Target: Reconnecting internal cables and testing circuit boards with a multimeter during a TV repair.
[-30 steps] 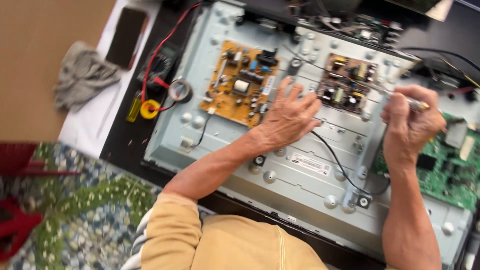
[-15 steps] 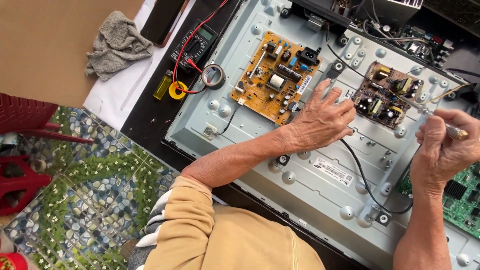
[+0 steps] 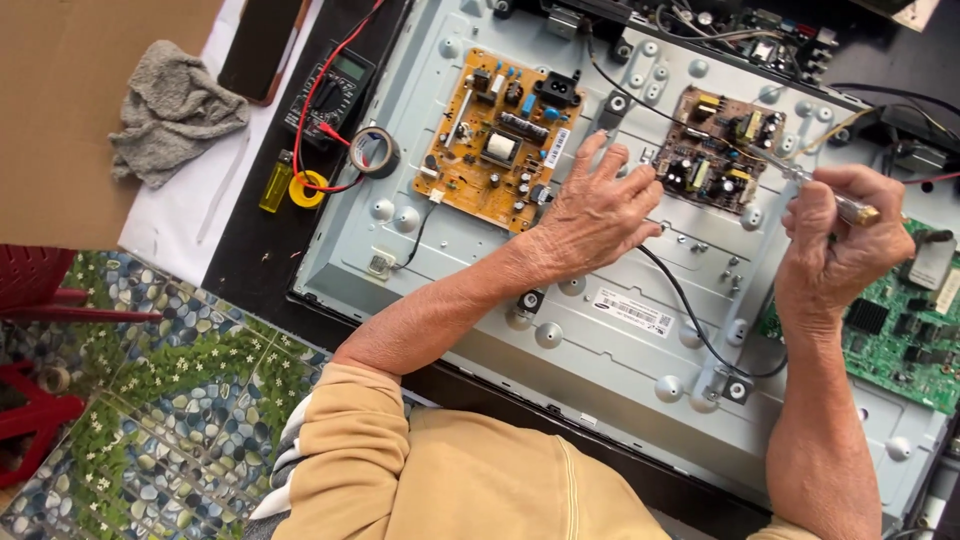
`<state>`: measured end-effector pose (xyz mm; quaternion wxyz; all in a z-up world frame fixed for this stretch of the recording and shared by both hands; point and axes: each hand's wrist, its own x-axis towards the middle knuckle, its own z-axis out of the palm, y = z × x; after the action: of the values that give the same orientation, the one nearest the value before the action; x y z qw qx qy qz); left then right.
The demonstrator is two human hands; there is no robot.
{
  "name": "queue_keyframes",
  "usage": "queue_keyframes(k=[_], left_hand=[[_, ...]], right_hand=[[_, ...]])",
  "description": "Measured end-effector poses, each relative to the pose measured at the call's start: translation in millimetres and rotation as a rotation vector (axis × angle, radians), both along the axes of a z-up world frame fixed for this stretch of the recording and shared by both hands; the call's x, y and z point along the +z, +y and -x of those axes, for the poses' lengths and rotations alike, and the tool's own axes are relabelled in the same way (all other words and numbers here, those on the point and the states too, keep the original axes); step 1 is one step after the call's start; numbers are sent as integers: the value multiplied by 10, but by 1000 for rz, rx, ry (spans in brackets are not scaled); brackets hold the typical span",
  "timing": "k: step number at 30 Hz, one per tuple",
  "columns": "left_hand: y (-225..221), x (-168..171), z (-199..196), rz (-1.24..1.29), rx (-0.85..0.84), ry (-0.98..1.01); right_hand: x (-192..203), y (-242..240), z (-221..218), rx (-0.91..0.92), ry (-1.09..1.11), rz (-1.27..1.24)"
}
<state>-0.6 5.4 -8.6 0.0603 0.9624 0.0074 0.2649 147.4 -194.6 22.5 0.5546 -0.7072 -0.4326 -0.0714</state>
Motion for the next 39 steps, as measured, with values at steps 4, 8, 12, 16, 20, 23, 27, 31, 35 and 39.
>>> queue_keyframes(k=[4,8,12,16,20,23,27,31,35,39], left_hand=[[-31,113,20,-2,-11,-10],[-181,565,239,22,-80,-85],[-490,1328,1022,514,-559,-131],[-629,1431,1516,852,-1201,134],[-719,1384,1711,881,-1247,152],[-811,1290,1763,930,-1278,144],[-840,1235,1658,956,-1317,158],[-783,1235,1674,963,-1327,181],[-735,1211,1735,988,-1339,198],[-713,1182,1749,1007,-1354,206]], right_hand=[[-17,-16,9,10,-12,0],[28,-17,14,10,-32,35],[23,-45,3,24,53,-7],[21,-34,13,22,5,-46],[122,-2,62,28,10,-121],[216,-17,139,57,41,-146],[195,-85,157,220,-133,-190],[487,-135,587,263,-214,37],[467,-108,819,385,-484,126],[302,-141,958,436,-663,157]])
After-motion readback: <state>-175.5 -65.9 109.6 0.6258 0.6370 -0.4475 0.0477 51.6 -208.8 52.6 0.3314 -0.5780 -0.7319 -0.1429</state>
